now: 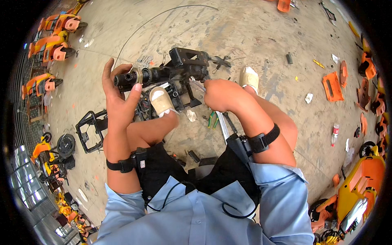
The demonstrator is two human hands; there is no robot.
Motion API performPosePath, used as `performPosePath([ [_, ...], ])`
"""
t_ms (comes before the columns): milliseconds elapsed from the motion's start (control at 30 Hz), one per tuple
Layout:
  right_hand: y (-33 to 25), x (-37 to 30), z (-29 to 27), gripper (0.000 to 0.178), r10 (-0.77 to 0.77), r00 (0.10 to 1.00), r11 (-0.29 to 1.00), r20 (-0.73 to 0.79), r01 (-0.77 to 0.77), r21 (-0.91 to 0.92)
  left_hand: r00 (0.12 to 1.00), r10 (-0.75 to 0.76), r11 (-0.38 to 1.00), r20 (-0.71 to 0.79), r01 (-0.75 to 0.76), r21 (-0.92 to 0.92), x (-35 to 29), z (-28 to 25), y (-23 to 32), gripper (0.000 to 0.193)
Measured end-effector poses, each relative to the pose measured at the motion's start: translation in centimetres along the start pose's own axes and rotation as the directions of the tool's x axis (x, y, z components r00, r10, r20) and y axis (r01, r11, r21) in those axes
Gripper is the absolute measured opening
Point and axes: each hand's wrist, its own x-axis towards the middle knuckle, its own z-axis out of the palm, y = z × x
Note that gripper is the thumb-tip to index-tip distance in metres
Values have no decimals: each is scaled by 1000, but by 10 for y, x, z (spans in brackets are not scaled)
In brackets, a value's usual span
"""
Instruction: The person uses a wrench to tighten a bolt on a metal component and then fits a circular rubber or plastic seal onto the same part.
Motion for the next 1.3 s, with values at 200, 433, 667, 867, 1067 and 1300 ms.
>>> performPosePath([
  [200, -8, 4, 0, 23, -14, 999, 940, 48, -3, 341, 999, 30, 1000, -17, -29, 5, 1, 2, 1, 98],
  [433, 3, 2, -2, 21, -132, 974, 825, 183, 6, 565, 999, 31, 999, -9, -31, 8, 1, 2, 1, 96],
  [667, -5, -20, -23, 19, -197, 954, 807, 228, 25, 590, 999, 33, 999, -9, -32, 19, -1, 2, -1, 98],
  [867, -5, -11, -10, 20, -434, 899, 618, 61, 248, 746, 1000, 27, 999, -12, -27, -16, 0, 5, 2, 109],
  [1067, -51, -13, 1, 31, -416, 865, 483, -279, 471, 738, 997, 7, 997, -81, -1, 74, 1, 10, 3, 111],
  [1300, -85, -5, 4, 70, -378, 826, 483, -418, 561, 672, 995, 13, 994, -100, -2, 109, 1, 12, 4, 108],
])
